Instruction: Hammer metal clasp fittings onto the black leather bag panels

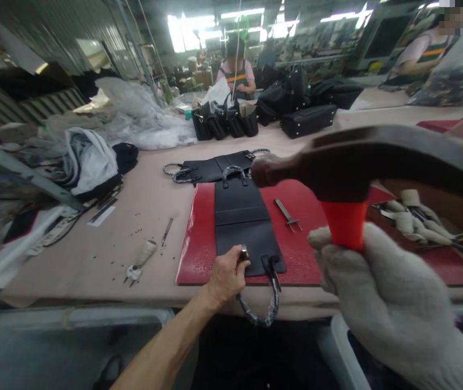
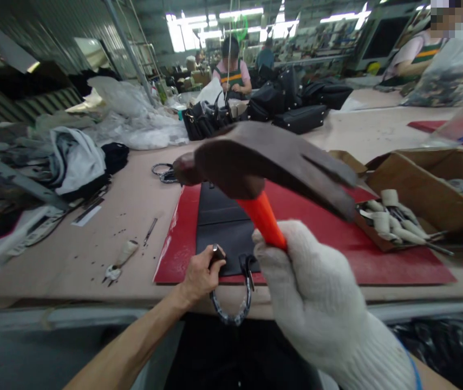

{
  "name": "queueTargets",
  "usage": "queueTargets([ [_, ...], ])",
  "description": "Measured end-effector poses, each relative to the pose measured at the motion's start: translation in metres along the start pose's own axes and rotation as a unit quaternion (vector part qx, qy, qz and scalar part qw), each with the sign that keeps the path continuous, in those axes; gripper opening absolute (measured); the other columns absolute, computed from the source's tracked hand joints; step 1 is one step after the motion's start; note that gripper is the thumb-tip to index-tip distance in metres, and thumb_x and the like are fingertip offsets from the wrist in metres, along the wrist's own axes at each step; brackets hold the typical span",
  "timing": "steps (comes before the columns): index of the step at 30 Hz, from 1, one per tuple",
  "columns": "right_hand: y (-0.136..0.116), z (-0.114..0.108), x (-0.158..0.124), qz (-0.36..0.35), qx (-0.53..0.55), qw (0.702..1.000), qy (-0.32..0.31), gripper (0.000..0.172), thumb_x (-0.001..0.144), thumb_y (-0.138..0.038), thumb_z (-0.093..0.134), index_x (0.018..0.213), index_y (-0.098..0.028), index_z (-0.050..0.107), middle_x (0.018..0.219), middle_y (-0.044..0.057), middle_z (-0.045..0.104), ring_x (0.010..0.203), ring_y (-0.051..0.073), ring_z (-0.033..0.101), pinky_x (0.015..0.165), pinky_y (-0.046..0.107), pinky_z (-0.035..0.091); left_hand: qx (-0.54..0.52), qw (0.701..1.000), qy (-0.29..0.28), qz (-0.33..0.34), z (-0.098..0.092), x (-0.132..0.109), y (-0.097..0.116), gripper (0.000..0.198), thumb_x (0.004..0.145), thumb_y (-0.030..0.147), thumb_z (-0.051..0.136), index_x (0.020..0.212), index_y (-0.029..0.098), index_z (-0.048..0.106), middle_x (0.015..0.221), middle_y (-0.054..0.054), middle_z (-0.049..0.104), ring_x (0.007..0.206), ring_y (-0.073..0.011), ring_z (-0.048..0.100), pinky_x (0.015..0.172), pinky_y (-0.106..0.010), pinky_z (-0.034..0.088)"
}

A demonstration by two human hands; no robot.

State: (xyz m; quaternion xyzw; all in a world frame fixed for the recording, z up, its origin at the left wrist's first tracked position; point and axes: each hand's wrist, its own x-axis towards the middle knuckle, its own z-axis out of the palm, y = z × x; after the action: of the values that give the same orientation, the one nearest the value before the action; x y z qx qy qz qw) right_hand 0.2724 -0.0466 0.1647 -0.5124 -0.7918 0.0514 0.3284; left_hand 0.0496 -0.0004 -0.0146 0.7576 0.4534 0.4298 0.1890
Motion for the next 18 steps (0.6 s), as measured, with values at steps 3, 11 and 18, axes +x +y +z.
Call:
queueTargets([
  [3,0.009,0.008,-0.009,-0.022,-0.107,0.989,-0.102,0.026,0.103,-0.033,0.037,0.088,-0.024,0.057,0.063,0.003,0.065,0.048,0.023,0.061,0.047,0.031,0.030,0.008,1.000,0.006,0.001,0.001,0.000,0.000,0.020,0.087,0.011,0.056,0.104,0.022,0.059,0.088,-0.006,0.073,0.079,-0.0228,0.073,0.069,-0.031,0.058],
  [11,0.068,0.009,-0.021,0.189,-0.251,0.934,-0.169,0.022,0.103,-0.038,0.044,0.093,-0.021,0.054,0.072,0.006,0.067,0.064,0.026,0.067,0.055,0.030,0.025,0.014,1.000,-0.010,0.011,-0.004,0.001,0.002,0.016,0.090,0.012,0.056,0.103,0.021,0.058,0.090,-0.006,0.073,0.083,-0.0218,0.073,0.075,-0.031,0.059],
  [18,0.143,0.031,-0.055,0.318,-0.312,0.886,-0.127,0.033,0.102,-0.037,0.041,0.109,-0.014,0.063,0.096,0.015,0.069,0.077,0.029,0.067,0.060,0.034,0.039,0.003,0.999,0.001,0.040,-0.004,0.000,-0.003,0.020,0.094,0.015,0.056,0.113,0.020,0.059,0.096,-0.006,0.074,0.089,-0.0206,0.074,0.081,-0.030,0.060],
])
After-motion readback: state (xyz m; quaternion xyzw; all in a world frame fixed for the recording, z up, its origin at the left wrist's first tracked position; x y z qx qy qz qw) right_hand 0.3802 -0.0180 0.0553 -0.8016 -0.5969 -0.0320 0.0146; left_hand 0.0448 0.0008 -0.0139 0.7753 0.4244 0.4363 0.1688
